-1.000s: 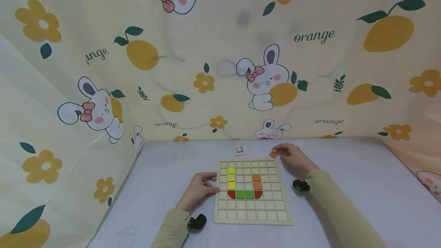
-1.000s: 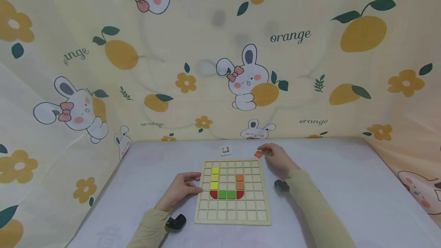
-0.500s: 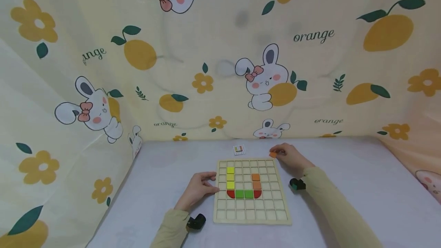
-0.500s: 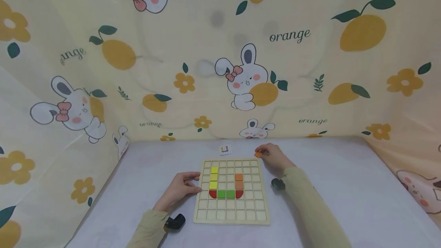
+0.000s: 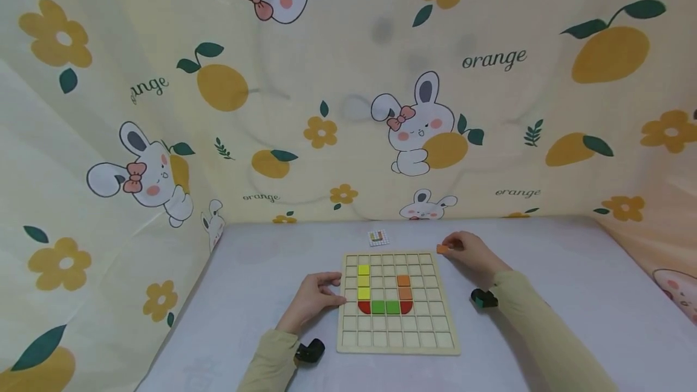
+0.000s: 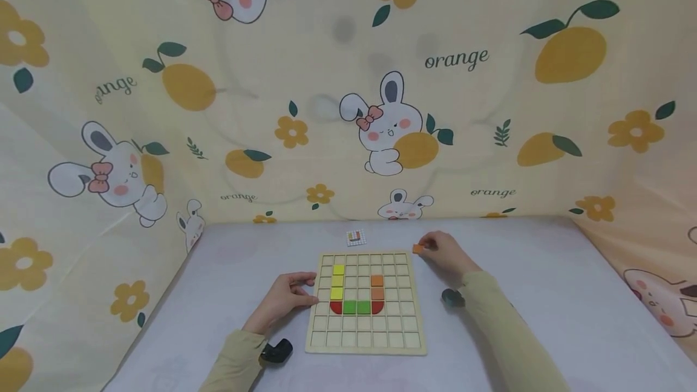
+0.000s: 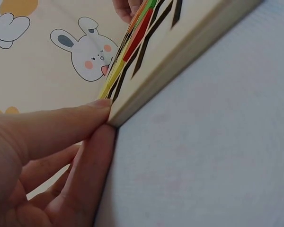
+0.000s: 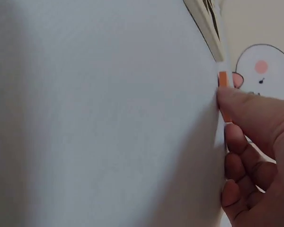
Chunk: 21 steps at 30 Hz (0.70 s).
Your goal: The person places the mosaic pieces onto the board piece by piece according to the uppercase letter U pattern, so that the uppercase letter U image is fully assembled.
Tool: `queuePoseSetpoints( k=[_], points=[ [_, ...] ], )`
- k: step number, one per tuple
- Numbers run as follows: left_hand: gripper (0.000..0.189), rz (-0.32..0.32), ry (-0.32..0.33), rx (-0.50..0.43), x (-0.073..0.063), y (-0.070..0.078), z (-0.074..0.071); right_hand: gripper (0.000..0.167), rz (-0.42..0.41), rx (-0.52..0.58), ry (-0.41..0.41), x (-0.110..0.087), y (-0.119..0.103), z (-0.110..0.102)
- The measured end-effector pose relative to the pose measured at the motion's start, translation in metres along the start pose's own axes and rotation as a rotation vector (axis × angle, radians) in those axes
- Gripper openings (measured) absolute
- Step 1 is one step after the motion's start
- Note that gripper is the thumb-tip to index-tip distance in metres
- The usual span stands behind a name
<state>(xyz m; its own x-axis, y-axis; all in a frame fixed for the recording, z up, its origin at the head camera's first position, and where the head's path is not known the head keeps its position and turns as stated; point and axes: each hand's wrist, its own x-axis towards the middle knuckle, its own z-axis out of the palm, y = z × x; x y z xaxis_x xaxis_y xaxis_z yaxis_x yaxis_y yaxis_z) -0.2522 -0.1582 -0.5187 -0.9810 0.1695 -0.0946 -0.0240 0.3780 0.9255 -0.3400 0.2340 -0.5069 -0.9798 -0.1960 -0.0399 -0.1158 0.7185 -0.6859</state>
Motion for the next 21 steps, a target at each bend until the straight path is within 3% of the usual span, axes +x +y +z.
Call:
queuePoseSetpoints(
  k=[4, 9, 21],
  points=[
    [0.06, -0.005, 0.005, 0.002, -0.001, 0.0, 0.001, 0.033, 0.002, 0.028, -0.011, -0.004, -0.001, -0.004],
    [0.06, 0.003, 0.008, 0.002, -0.002, 0.0, 0.0, 0.034, -0.074, 0.043, -0.005, -0.007, -0.015, -0.002],
    [0.059, 0.023, -0.011, -0.033, -0.002, 0.002, -0.001, 0.021, -0.264, 0.103, -0.047, -0.02, -0.057, 0.03]
  ],
)
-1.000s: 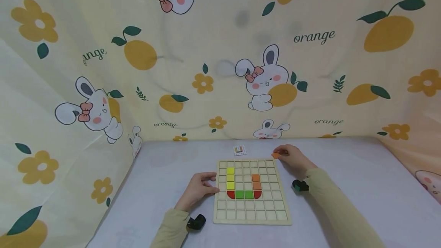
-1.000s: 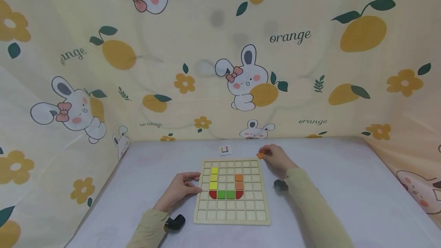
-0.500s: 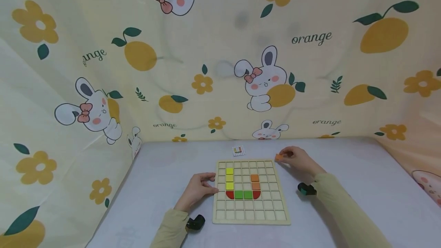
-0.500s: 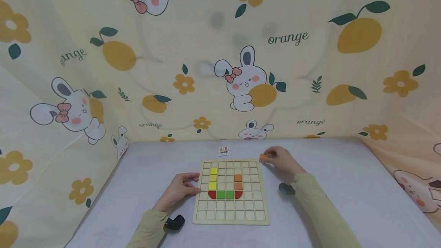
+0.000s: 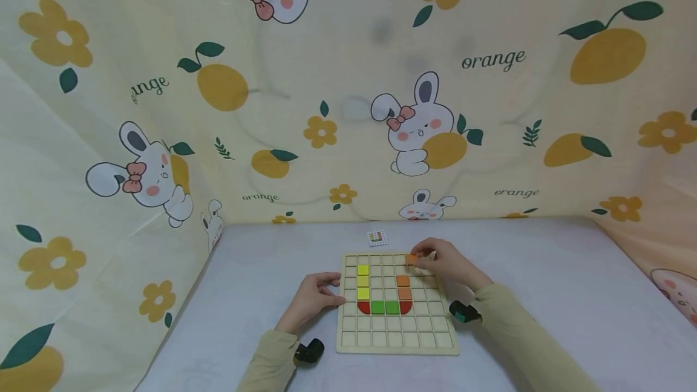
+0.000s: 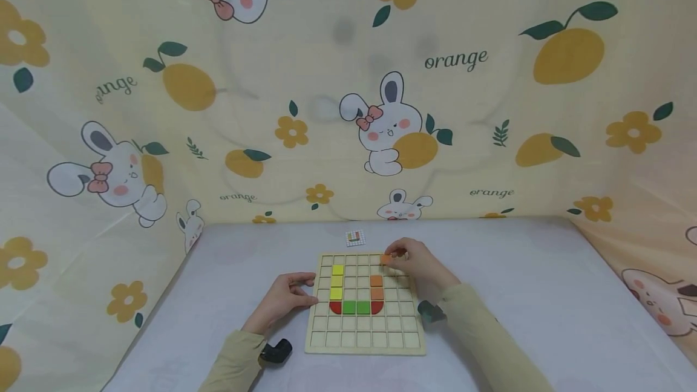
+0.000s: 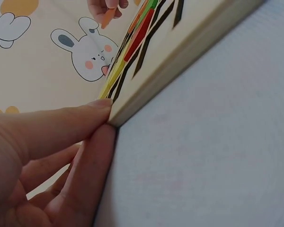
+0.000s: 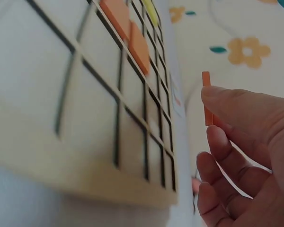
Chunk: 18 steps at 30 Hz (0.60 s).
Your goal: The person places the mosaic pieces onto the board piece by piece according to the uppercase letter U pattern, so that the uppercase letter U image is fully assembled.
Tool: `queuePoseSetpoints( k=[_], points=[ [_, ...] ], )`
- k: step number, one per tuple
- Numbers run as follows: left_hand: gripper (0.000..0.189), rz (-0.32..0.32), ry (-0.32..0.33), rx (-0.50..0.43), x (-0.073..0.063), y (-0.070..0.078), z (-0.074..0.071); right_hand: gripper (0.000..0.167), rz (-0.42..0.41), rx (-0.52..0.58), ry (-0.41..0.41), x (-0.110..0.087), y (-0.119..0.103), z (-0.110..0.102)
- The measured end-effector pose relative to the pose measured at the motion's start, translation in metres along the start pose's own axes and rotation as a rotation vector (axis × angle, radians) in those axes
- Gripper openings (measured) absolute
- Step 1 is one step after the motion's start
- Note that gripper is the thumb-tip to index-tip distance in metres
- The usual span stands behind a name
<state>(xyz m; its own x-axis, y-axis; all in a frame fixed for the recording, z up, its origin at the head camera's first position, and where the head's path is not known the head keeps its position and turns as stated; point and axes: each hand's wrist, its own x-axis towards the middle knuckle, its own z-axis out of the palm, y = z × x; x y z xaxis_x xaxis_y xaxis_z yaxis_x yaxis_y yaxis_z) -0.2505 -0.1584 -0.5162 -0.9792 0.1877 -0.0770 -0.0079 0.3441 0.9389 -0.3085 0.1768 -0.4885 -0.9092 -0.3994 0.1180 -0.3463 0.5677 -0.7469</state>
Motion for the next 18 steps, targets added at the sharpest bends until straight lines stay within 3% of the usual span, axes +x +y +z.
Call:
queuePoseSetpoints(
  k=[9, 18],
  points=[
    [0.058, -0.009, -0.004, 0.012, -0.001, 0.002, -0.001, 0.017, -0.06, 0.014, -0.065, 0.001, -0.007, 0.021],
    [0.058, -0.011, -0.006, 0.005, 0.0, 0.002, -0.002, 0.015, -0.012, 0.02, -0.065, 0.004, -0.008, 0.026]
  ],
)
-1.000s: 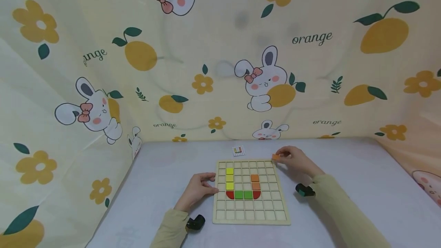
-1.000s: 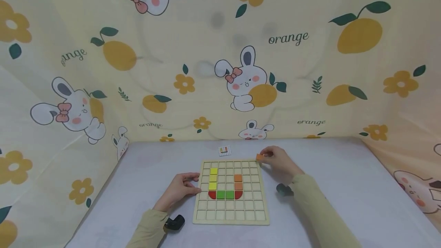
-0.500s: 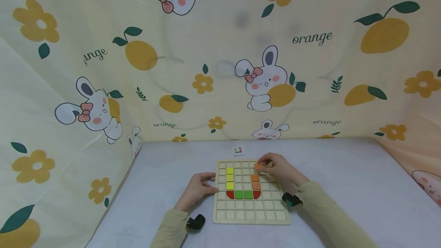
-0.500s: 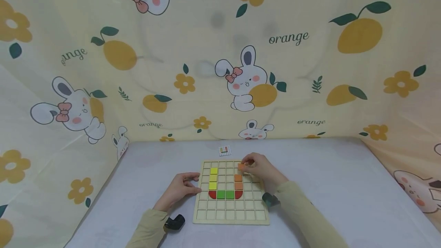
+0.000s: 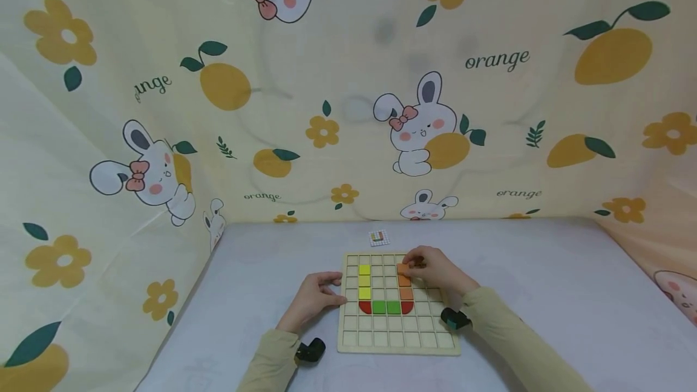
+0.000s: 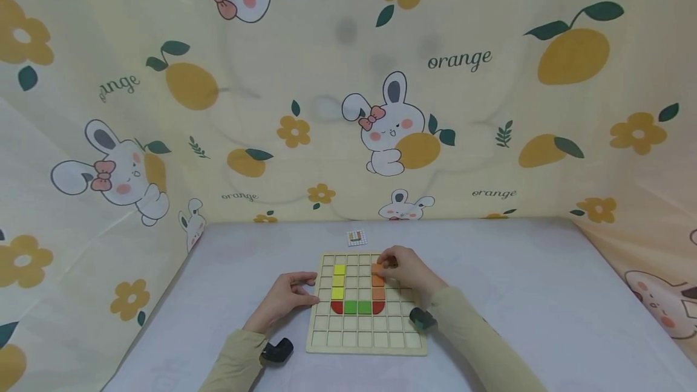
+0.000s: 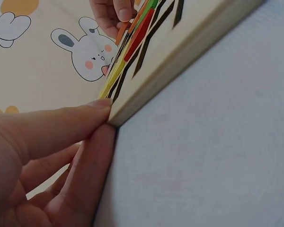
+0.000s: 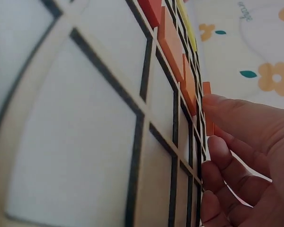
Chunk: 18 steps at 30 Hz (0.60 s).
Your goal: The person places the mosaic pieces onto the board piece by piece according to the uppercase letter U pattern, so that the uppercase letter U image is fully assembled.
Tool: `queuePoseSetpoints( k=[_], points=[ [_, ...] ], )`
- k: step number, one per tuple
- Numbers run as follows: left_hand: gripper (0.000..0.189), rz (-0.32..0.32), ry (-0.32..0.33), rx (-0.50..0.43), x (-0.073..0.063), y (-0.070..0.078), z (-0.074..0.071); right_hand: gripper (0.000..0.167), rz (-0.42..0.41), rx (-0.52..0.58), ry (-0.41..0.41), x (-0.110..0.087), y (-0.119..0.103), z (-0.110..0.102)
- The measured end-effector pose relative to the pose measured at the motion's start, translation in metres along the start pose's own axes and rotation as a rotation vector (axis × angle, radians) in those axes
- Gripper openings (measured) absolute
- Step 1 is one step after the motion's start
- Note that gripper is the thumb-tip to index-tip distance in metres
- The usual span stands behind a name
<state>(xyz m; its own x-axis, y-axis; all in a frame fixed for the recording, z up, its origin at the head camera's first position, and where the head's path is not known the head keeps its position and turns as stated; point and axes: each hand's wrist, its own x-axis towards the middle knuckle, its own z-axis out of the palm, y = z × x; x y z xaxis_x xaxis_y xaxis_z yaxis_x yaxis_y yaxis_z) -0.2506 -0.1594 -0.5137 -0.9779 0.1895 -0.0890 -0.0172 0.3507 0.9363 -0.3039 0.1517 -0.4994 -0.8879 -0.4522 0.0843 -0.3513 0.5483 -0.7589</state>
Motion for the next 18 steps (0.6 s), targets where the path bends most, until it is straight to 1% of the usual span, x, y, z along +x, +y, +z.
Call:
queuePoseSetpoints(
  k=[3, 9, 14, 18],
  points=[
    [0.058, 0.003, -0.002, 0.003, 0.0001, -0.0003, 0.0007, 0.015, 0.008, 0.009, -0.002, 0.0012, 0.0022, 0.0004],
    [0.058, 0.007, -0.001, 0.001, 0.0003, -0.0004, 0.0019, 0.013, -0.008, -0.005, -0.01, 0.0023, 0.0066, 0.001],
    [0.058, -0.003, 0.01, 0.014, 0.0009, -0.0005, 0.0022, 0.013, -0.001, -0.005, -0.017, 0.0017, 0.0062, 0.0008],
    [0.058, -0.013, 0.023, 0.026, -0.0001, -0.0006, 0.0028, 0.013, 0.007, -0.007, -0.002, 0.0009, 0.0035, 0.002]
  ],
)
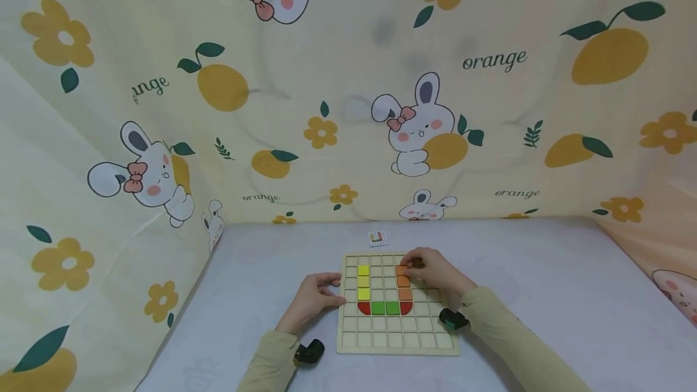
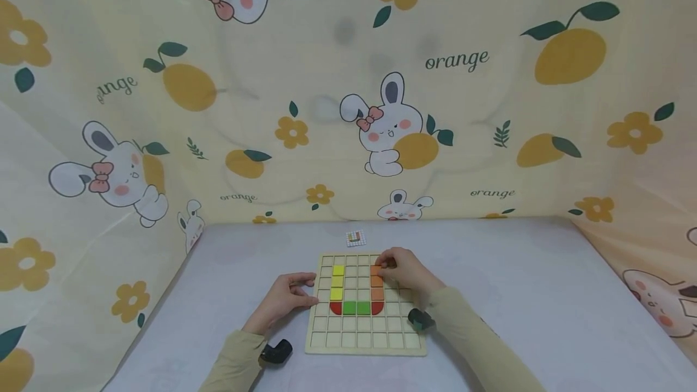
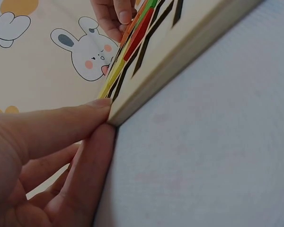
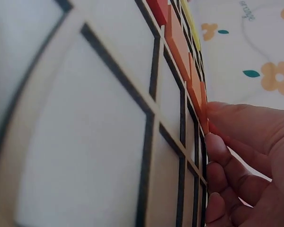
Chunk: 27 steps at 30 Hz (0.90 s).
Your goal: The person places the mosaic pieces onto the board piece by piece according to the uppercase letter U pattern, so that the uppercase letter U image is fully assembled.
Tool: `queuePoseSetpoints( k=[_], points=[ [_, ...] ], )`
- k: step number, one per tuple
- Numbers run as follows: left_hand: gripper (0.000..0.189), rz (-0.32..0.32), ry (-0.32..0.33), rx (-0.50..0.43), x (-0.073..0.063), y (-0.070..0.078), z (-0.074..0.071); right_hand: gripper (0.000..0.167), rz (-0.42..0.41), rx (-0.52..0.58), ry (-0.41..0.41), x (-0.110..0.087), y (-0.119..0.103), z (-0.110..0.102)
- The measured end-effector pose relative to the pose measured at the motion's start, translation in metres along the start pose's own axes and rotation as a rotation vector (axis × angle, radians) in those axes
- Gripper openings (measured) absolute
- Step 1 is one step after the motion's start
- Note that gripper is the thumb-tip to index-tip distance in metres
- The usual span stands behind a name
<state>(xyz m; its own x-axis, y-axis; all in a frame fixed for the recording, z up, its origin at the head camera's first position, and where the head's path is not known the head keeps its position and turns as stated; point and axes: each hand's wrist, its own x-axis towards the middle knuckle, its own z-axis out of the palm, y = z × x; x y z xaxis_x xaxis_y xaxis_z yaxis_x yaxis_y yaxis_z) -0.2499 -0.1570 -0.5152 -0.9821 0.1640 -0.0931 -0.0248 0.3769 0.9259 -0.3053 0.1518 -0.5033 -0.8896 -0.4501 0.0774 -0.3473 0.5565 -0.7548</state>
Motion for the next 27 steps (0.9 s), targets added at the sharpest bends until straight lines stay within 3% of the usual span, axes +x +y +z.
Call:
queuePoseSetpoints(
  k=[9, 16, 22, 27],
  points=[
    [0.059, -0.002, -0.003, 0.006, 0.002, -0.004, -0.001, 0.011, -0.017, -0.007, 0.032, -0.001, -0.002, 0.004],
    [0.059, 0.006, -0.025, 0.005, 0.003, -0.001, 0.0, 0.018, 0.058, 0.046, 0.013, -0.007, -0.004, -0.006],
    [0.058, -0.006, -0.063, -0.078, 0.003, -0.001, -0.007, 0.026, 0.028, 0.091, 0.001, -0.014, -0.003, -0.022],
    [0.054, -0.05, -0.07, -0.162, 0.004, -0.004, -0.024, 0.043, 0.081, 0.137, 0.025, -0.031, -0.004, -0.039]
  ],
)
